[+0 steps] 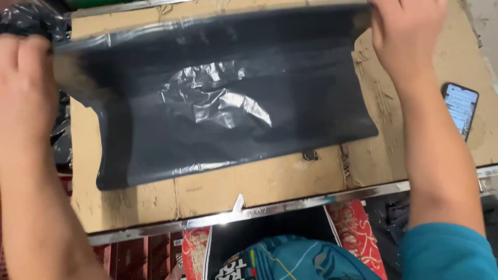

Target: Folding large black plastic bags into smaller rectangles and placing them into a storage crate.

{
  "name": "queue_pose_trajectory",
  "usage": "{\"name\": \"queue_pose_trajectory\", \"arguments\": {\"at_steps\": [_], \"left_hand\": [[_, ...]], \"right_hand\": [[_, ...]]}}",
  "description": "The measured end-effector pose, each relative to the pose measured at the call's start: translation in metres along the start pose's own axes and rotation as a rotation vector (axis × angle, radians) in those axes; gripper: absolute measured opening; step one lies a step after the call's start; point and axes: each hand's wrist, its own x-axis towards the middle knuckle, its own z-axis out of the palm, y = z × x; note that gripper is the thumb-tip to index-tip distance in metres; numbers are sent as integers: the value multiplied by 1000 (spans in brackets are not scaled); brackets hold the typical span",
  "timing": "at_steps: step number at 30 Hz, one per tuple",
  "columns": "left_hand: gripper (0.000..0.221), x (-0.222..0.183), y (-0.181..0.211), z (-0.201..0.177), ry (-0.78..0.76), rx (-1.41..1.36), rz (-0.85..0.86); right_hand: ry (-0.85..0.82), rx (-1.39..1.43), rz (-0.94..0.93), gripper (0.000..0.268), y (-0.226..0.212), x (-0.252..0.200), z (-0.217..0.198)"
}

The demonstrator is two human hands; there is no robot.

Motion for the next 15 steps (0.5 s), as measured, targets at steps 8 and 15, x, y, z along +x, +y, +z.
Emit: {"name": "queue_pose_trajectory", "arguments": {"at_steps": [8, 15], "left_hand": [[28, -141, 105, -69, -61, 292, 131], [21, -184, 158, -64, -228, 85, -71]], "right_hand": [[-166, 44, -7, 21, -91, -154, -44], [-428, 105, 13, 26, -104, -202, -38]]}}
